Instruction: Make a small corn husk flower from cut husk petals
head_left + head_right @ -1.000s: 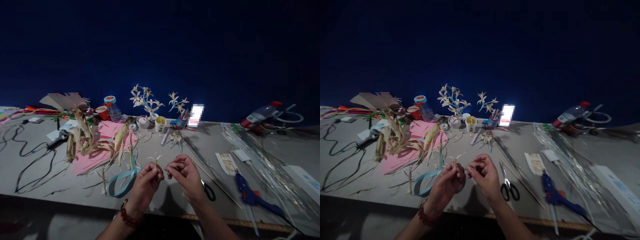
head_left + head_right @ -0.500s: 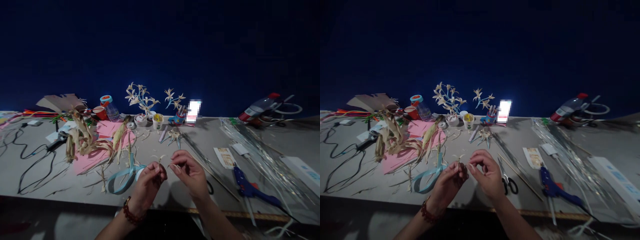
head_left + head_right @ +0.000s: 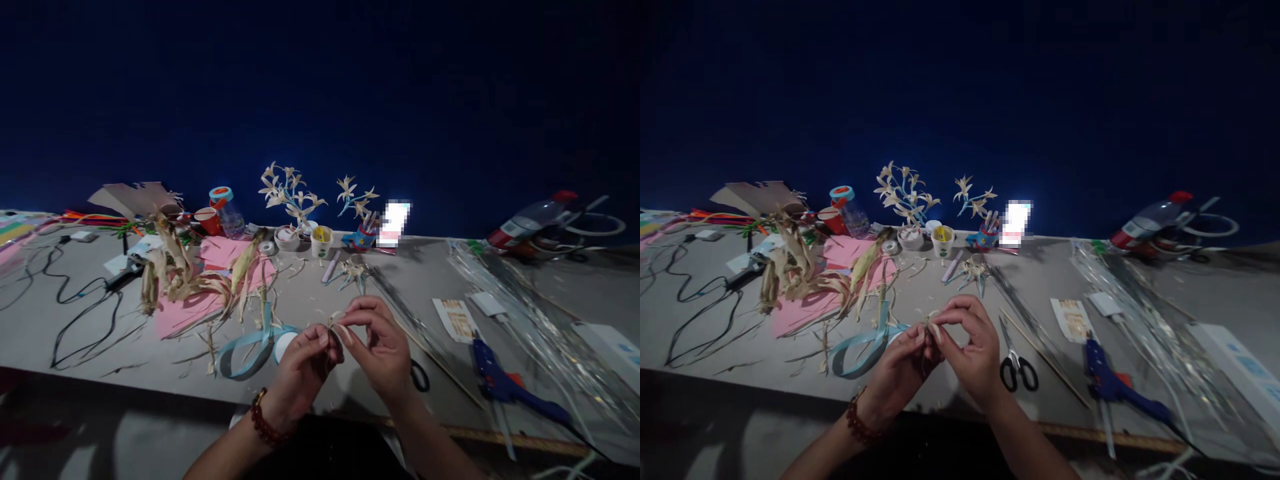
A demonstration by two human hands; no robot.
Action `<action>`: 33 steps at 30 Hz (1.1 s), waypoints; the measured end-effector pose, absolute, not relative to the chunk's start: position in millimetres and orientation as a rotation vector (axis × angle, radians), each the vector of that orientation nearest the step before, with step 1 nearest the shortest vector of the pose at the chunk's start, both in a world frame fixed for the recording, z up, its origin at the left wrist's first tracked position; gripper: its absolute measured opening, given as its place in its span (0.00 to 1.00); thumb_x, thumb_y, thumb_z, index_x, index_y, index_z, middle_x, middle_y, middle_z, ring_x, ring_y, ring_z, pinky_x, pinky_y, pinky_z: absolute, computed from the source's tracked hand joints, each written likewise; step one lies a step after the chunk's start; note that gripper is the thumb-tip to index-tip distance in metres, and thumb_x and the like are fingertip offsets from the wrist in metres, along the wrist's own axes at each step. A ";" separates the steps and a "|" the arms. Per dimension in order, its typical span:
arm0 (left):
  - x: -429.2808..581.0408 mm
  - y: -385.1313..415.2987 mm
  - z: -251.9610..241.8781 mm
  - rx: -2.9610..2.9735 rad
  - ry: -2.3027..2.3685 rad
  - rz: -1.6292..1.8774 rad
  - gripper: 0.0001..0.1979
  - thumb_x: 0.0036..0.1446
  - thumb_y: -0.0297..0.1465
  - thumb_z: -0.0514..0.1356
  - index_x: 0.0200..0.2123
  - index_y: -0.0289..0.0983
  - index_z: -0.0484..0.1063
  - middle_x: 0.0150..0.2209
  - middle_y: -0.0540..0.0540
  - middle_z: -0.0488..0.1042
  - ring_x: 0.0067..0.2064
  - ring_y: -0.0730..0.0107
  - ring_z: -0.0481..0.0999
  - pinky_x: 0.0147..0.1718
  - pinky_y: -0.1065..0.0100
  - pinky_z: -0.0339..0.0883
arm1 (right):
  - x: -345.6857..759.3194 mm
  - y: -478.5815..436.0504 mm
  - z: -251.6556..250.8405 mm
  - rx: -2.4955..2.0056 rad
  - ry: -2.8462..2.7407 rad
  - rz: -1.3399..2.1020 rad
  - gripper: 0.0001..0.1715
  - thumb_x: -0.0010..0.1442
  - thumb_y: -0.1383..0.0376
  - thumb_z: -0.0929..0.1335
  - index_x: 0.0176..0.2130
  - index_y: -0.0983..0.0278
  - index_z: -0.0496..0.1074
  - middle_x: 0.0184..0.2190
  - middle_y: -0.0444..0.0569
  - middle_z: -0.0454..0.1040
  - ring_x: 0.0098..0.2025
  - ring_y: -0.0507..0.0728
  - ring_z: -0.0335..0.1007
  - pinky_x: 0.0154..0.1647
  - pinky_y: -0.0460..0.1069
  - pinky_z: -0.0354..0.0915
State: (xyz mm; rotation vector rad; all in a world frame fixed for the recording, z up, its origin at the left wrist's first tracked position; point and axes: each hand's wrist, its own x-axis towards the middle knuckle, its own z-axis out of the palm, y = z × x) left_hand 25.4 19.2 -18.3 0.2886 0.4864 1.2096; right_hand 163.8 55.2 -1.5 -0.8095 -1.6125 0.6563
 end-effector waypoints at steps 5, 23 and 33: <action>26.7 19.0 -15.3 0.297 0.497 1.218 0.09 0.48 0.28 0.72 0.27 0.33 0.74 0.24 0.50 0.74 0.28 0.75 0.70 0.33 0.72 0.61 | 163.8 53.7 0.4 -0.799 -1.657 0.575 0.10 0.59 0.74 0.71 0.38 0.58 0.77 0.38 0.47 0.70 0.42 0.57 0.69 0.42 0.52 0.67; 25.6 18.4 -14.9 0.316 0.524 1.234 0.10 0.48 0.29 0.73 0.26 0.33 0.74 0.24 0.49 0.74 0.28 0.75 0.71 0.33 0.73 0.62 | 160.7 56.0 8.0 -0.807 -1.788 0.273 0.10 0.58 0.74 0.71 0.37 0.60 0.76 0.36 0.48 0.72 0.40 0.58 0.70 0.41 0.54 0.67; 25.2 18.2 -16.5 0.283 0.528 1.236 0.09 0.47 0.28 0.72 0.27 0.33 0.75 0.26 0.50 0.75 0.28 0.76 0.71 0.33 0.74 0.63 | 158.6 56.8 9.0 -0.793 -1.805 0.203 0.10 0.58 0.75 0.71 0.37 0.61 0.75 0.36 0.48 0.73 0.40 0.59 0.70 0.41 0.56 0.66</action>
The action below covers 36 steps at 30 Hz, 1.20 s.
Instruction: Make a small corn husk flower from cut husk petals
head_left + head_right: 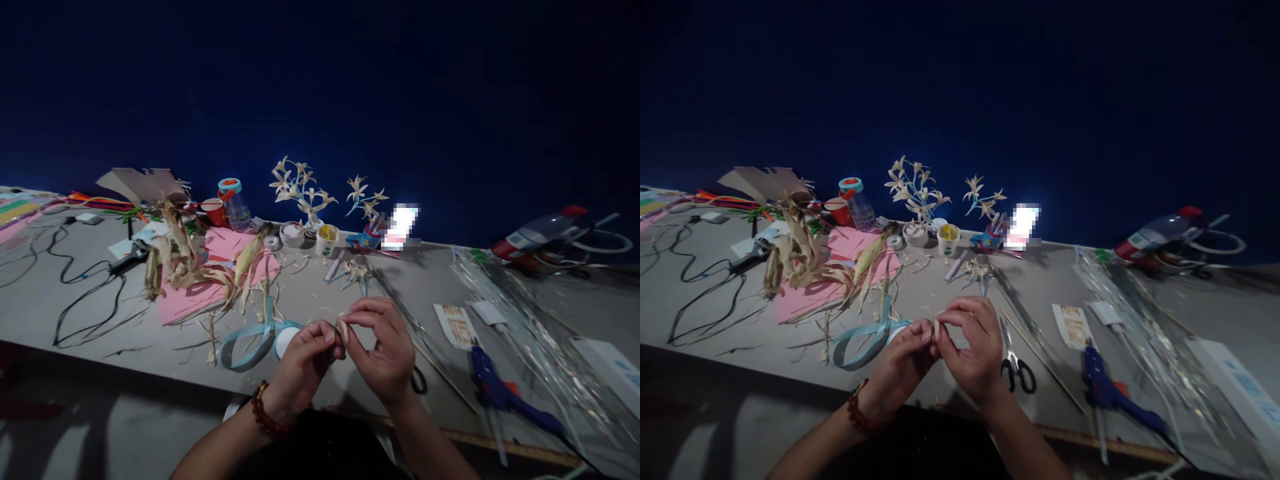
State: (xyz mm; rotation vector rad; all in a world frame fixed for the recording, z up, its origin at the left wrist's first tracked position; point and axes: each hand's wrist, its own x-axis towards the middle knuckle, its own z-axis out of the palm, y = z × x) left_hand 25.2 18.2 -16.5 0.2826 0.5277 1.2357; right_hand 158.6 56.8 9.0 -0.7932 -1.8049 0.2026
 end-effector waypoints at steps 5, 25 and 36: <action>23.9 17.5 -17.1 0.302 0.522 1.248 0.09 0.49 0.28 0.72 0.27 0.33 0.74 0.25 0.50 0.74 0.28 0.75 0.71 0.33 0.74 0.63 | 158.8 57.0 7.5 -0.815 -1.789 0.242 0.13 0.57 0.75 0.72 0.41 0.60 0.74 0.38 0.49 0.73 0.41 0.59 0.71 0.43 0.56 0.67; 23.2 16.5 -15.7 0.454 0.619 1.335 0.10 0.48 0.31 0.73 0.26 0.35 0.75 0.25 0.51 0.72 0.30 0.73 0.70 0.36 0.71 0.61 | 154.8 42.4 -8.1 -0.891 -1.603 0.617 0.08 0.60 0.72 0.71 0.37 0.59 0.75 0.36 0.46 0.69 0.40 0.57 0.68 0.39 0.51 0.64; 23.2 16.3 -16.3 0.525 0.664 1.347 0.11 0.49 0.34 0.73 0.27 0.35 0.75 0.26 0.50 0.72 0.31 0.71 0.70 0.37 0.69 0.61 | 159.5 45.6 -3.4 -0.874 -1.623 0.661 0.06 0.60 0.71 0.72 0.37 0.59 0.75 0.34 0.46 0.70 0.38 0.57 0.69 0.37 0.51 0.65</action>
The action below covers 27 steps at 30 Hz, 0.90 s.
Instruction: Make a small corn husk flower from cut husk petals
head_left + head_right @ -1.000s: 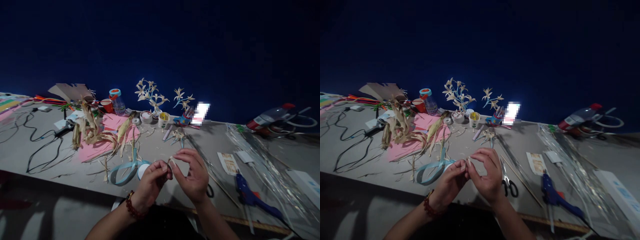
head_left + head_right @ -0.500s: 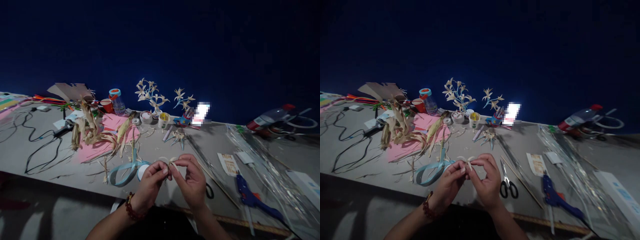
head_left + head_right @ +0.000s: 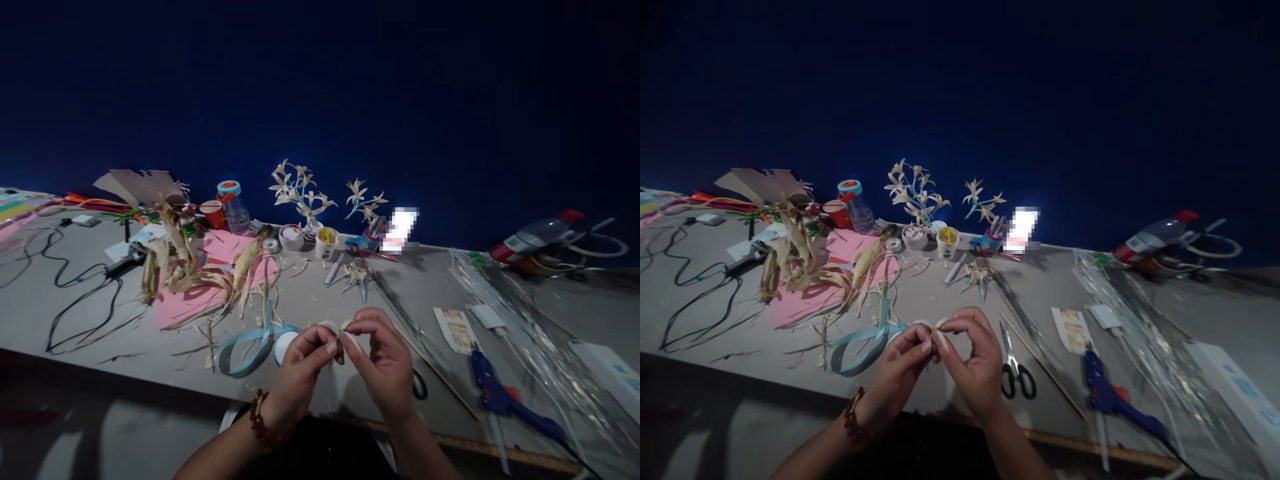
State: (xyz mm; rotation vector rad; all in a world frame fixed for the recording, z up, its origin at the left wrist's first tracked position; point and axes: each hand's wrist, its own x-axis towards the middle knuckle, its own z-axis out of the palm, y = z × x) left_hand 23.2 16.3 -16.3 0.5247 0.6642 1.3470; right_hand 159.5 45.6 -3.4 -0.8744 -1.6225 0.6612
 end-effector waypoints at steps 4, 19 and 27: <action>23.3 15.9 -19.0 0.556 0.677 1.352 0.11 0.50 0.34 0.73 0.27 0.36 0.75 0.27 0.50 0.72 0.32 0.70 0.70 0.38 0.69 0.62 | 160.5 44.6 -3.1 -0.878 -1.634 0.638 0.06 0.60 0.71 0.72 0.37 0.59 0.75 0.34 0.47 0.71 0.38 0.57 0.69 0.37 0.51 0.66; 18.1 15.8 -31.8 0.828 0.826 1.398 0.10 0.56 0.37 0.69 0.29 0.36 0.79 0.29 0.47 0.76 0.34 0.67 0.72 0.38 0.68 0.64 | 165.9 37.7 -8.9 -0.823 -1.651 0.661 0.06 0.60 0.71 0.71 0.37 0.60 0.75 0.36 0.48 0.71 0.40 0.58 0.70 0.38 0.52 0.69; 21.9 16.0 -35.0 0.671 0.785 1.403 0.11 0.51 0.37 0.72 0.29 0.36 0.78 0.31 0.47 0.77 0.36 0.67 0.73 0.39 0.68 0.66 | 154.9 37.0 -13.0 -0.839 -1.517 0.921 0.04 0.61 0.67 0.72 0.37 0.61 0.72 0.36 0.47 0.69 0.36 0.55 0.69 0.35 0.48 0.68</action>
